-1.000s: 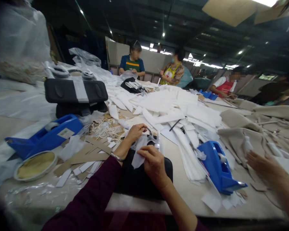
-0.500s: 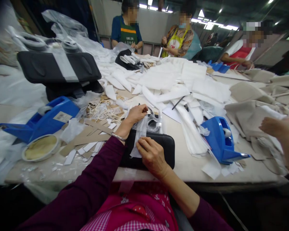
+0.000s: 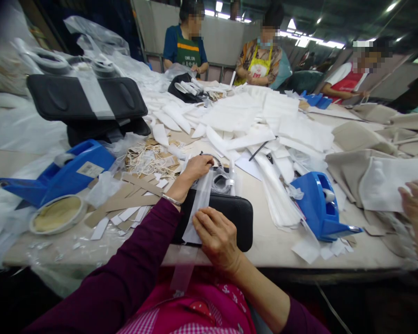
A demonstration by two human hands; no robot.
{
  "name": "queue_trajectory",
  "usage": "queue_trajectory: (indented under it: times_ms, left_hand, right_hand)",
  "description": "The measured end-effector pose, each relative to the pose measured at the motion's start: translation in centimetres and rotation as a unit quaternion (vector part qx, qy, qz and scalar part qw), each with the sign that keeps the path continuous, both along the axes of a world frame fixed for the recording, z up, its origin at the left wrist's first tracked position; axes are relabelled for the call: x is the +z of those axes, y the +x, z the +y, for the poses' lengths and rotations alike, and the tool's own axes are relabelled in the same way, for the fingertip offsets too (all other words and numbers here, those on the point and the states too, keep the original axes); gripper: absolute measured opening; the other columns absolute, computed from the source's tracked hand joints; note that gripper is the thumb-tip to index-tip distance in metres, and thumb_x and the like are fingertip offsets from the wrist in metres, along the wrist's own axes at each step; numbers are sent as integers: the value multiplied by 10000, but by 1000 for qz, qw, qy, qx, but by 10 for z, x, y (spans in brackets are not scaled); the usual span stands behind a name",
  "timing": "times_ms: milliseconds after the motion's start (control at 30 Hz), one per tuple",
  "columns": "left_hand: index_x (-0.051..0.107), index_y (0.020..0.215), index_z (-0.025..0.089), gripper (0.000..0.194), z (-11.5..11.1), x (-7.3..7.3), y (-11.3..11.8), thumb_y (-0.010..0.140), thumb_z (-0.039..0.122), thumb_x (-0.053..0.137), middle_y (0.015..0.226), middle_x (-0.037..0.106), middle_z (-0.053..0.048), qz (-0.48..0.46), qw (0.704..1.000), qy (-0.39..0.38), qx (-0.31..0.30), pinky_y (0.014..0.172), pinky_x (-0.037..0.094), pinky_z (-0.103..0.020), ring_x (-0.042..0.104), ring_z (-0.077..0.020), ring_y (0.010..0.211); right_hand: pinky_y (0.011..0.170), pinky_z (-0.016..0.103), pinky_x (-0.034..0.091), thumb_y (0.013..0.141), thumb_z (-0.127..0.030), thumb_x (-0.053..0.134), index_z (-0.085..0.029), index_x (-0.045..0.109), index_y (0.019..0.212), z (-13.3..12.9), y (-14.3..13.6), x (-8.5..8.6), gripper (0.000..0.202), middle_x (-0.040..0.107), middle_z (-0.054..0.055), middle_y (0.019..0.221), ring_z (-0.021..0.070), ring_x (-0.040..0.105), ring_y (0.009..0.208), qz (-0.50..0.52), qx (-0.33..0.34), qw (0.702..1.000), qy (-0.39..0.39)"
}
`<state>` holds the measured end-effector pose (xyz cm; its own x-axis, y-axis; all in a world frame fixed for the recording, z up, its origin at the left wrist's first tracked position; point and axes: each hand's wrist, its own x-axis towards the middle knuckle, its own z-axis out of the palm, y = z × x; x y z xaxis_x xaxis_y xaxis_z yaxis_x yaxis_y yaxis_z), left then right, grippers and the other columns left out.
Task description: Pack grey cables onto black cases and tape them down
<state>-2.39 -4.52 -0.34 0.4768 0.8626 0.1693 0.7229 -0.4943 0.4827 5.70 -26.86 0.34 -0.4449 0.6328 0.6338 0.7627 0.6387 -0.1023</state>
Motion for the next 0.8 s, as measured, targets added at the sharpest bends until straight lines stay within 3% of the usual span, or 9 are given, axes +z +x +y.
queue_trajectory:
  times_ms: [167,333,433,533,600,667,800]
  left_hand:
    - [686,931,264,246,0,-2,1,797,186,495,987,707,-28,-4,1000,1,4,862,466,-315,634,-202,936]
    - [690,868,237,197,-3,-1,1,789,177,520,927,715,-42,-31,999,15,8,833,479,-320,645,-212,905]
    - [679,908,220,201,-3,8,3,835,195,493,928,716,-42,-67,997,35,18,837,485,-297,647,-190,912]
    - [654,970,179,224,-11,25,-1,874,181,453,970,713,-42,-188,981,56,-16,864,487,-255,648,-143,921]
    - [662,937,156,213,-31,34,-12,859,136,465,974,713,-50,-263,959,66,-82,894,487,-254,648,-137,935]
    - [675,933,160,226,-62,33,-31,849,108,471,1012,707,-59,-267,946,77,-164,933,485,-275,638,-148,990]
    - [631,1123,164,336,-133,6,-75,861,82,438,1214,640,-80,-141,945,117,-271,1069,418,-347,547,-172,1189]
  right_hand:
    - [938,391,526,876,-4,478,-91,646,1098,-5,-1,-24,292,664,123,1037,240,560,1107,-10,-24,999,-19]
    - [1015,517,477,879,-80,499,-97,569,1244,-18,-2,-35,373,622,161,1143,300,459,1262,-33,-32,998,-47]
    - [1016,549,472,877,-203,580,-81,557,1257,-26,-5,-35,400,600,181,1207,334,413,1300,-43,-28,998,-40]
    - [1012,552,473,876,-237,597,-76,563,1250,-30,-7,-36,408,599,187,1216,336,419,1296,-40,-32,998,-29]
    - [1012,554,470,876,-256,603,-81,565,1249,-31,-7,-38,414,600,189,1215,335,427,1291,-39,-36,998,-30]
    - [1018,555,462,869,-265,615,-78,564,1249,-31,-7,-40,426,598,188,1219,337,424,1293,-41,-40,998,-32]
    - [1051,541,433,853,-304,640,-76,554,1258,-29,-6,-43,472,581,176,1250,332,413,1298,-44,-45,997,-39]
